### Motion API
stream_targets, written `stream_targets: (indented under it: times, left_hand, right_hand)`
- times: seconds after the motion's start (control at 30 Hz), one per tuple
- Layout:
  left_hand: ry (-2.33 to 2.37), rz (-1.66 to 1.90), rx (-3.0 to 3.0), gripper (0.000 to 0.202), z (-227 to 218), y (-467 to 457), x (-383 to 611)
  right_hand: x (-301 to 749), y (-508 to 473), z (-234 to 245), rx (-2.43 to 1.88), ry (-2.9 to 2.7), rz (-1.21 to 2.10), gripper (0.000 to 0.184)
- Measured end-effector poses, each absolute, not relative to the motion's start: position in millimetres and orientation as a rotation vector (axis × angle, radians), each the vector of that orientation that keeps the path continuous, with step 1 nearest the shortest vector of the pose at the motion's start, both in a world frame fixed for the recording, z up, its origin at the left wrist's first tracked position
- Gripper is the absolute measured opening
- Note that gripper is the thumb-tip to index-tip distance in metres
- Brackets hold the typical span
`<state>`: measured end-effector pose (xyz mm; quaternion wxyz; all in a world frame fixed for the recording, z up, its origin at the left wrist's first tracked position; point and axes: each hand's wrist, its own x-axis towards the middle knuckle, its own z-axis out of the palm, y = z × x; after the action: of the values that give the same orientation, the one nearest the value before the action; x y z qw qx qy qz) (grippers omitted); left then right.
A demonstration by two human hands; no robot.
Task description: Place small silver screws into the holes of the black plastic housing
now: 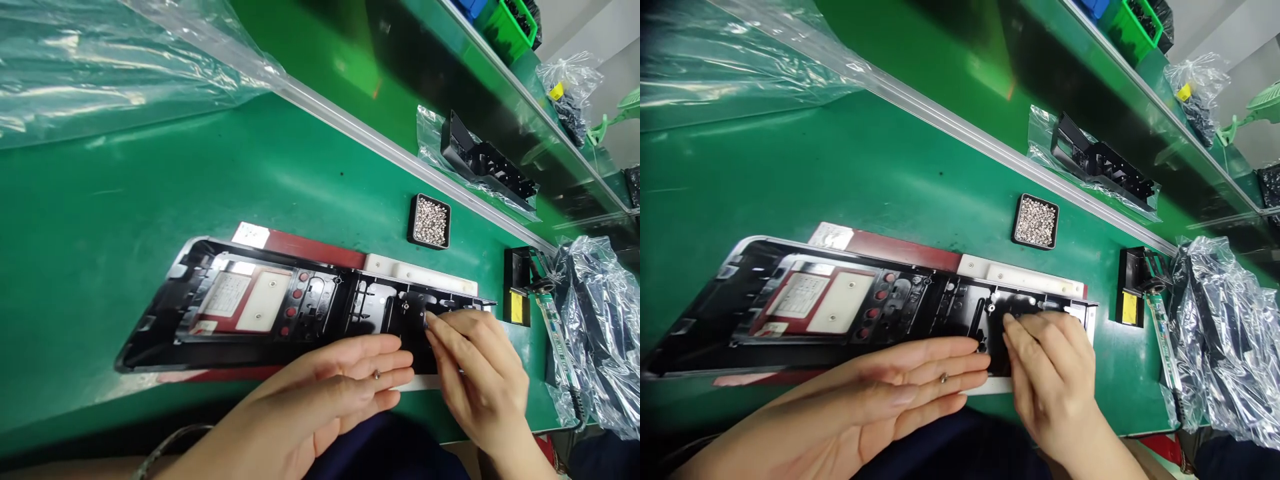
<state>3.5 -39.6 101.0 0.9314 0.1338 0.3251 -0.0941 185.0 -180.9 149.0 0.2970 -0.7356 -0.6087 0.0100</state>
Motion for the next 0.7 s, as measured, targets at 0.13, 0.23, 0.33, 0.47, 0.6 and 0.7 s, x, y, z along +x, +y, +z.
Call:
stream_targets:
  times: [0.13,0.23,0.33,0.47,0.6,0.7]
  left_hand:
    - [0.693,-0.182,0.228,0.066,101,-41,6]
    - [0.686,-0.178,0.186,0.064,97,-44,3]
    - [0.602,-0.181,0.158,0.056,97,-44,0]
    - [0.471,-0.214,0.108,0.047,106,-37,7]
    - [0.329,-0.185,0.144,0.036,109,-32,14]
    - [0.332,-0.202,0.163,0.044,99,-36,6]
  right_hand:
    - [171,-187,160,-1.862,-1.557,0.150,0.021]
    - [163,-187,163,-1.815,-1.591,0.321,0.019]
    - [159,-181,159,-1.760,-1.601,0.305,0.016]
    - [155,-176,153,-1.753,-1.609,0.270,0.018]
    - [153,-178,154,-1.790,-1.621,0.299,0.020]
    - [152,-178,156,-1.794,-1.605,0.366,0.021]
